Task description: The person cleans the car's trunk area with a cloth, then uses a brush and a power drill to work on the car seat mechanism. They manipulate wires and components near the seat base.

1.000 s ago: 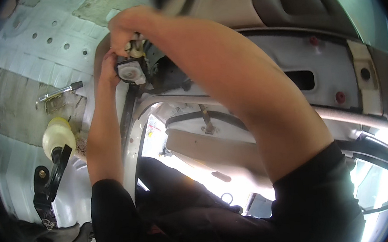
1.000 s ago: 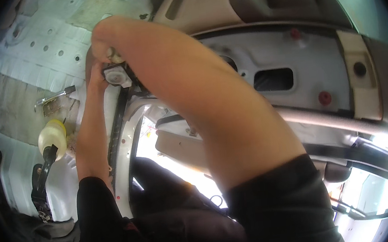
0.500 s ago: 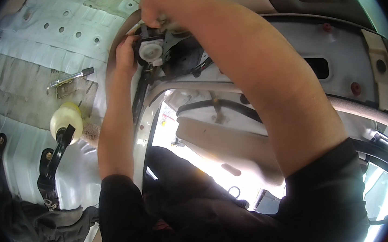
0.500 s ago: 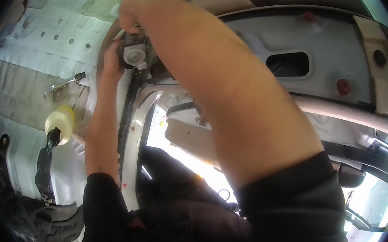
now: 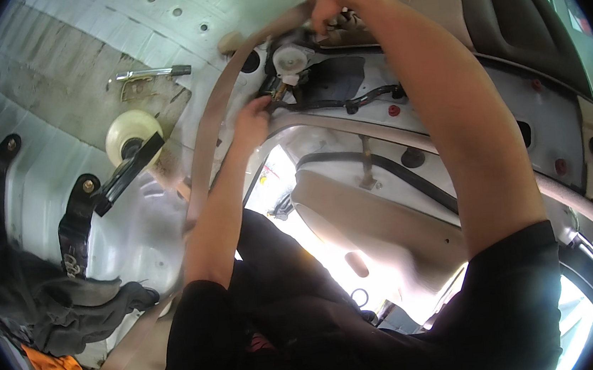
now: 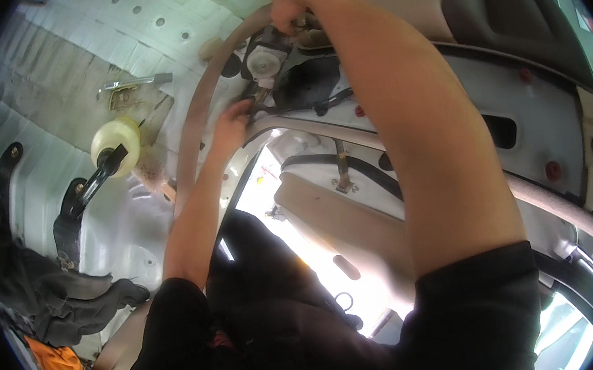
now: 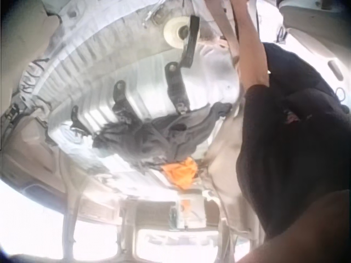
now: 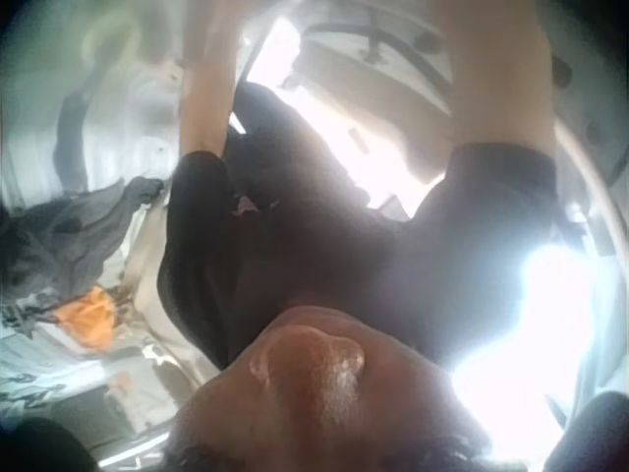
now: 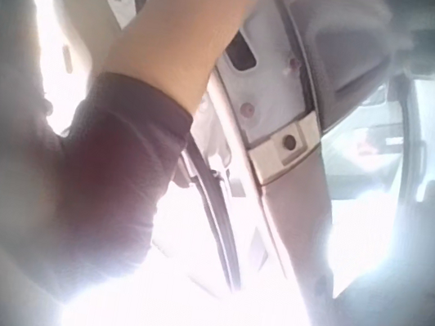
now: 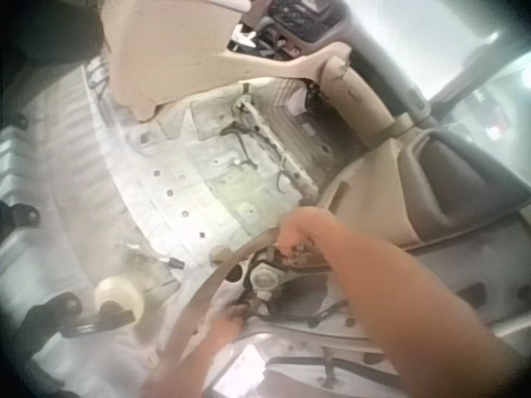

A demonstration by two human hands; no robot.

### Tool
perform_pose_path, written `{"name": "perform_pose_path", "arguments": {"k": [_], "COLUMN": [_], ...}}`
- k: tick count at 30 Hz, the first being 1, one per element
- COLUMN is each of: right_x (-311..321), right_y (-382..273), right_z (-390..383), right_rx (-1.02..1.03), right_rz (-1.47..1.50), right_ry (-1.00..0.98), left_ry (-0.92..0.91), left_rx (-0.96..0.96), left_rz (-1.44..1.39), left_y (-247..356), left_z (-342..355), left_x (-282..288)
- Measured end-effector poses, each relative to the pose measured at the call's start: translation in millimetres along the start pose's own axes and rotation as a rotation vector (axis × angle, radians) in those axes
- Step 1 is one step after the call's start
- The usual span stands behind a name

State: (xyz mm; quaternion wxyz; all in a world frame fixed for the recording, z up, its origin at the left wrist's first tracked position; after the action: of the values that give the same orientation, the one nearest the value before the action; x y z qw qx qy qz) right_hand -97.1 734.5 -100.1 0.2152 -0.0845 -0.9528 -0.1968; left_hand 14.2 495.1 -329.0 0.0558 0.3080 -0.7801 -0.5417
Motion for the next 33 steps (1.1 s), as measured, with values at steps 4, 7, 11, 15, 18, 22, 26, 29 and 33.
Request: {"name": "perform_pose_path", "arguments": {"k": [4, 7, 11, 15, 18, 22, 26, 29, 33], "right_x": [13, 19, 26, 27, 24, 17, 0, -2, -17], "right_y": [-33, -33, -43, -42, -36, -35, -21, -31, -22], "right_z": [-19, -42, -55, -61, -58, -61, -61, -63, -63], "right_rx": [-0.059, -0.107, -0.106, -0.141, -0.139, -0.135, -0.105, -0.057, -0.121], "right_rz": [0.076, 0.170, 0.233, 0.321, 0.352, 0.413, 0.397, 0.461, 0.578], "right_ry": [-0.102, -0.090, -0.135, -0.152, -0.173, -0.166, -0.183, -0.229, -0.317], "left_ry": [0.116, 0.087, 0.046, -0.036, -0.066, -0.116, -0.040, -0.030, 0.101], "left_rx": [-0.041, -0.004, 0.041, 0.173, 0.294, 0.210, 0.373, 0.282, 0.176], "left_rz": [0.105, 0.115, -0.176, -0.634, -0.773, -0.928, -1.032, -1.011, -0.895], "left_y": [14, 20, 24, 64, 75, 96, 118, 105, 109], "left_z": [-25, -24, -12, -5, 5, 18, 21, 40, 32], "left_x": [-2, -2, -4, -9, -15, -20, -15, -19, -27]}}
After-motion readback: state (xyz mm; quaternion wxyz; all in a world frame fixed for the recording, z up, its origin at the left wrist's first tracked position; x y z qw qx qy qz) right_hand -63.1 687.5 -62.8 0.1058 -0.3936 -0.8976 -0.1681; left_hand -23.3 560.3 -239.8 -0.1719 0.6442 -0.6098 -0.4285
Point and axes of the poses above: each hand's wrist, its own z-axis towards the middle knuckle, its own x-axis out of the back of the hand, y = z × x, the point moved 4 cm from there along z, towards the middle knuckle, and after that the axes turned 5 degrees about x, right-handed, at the moved point
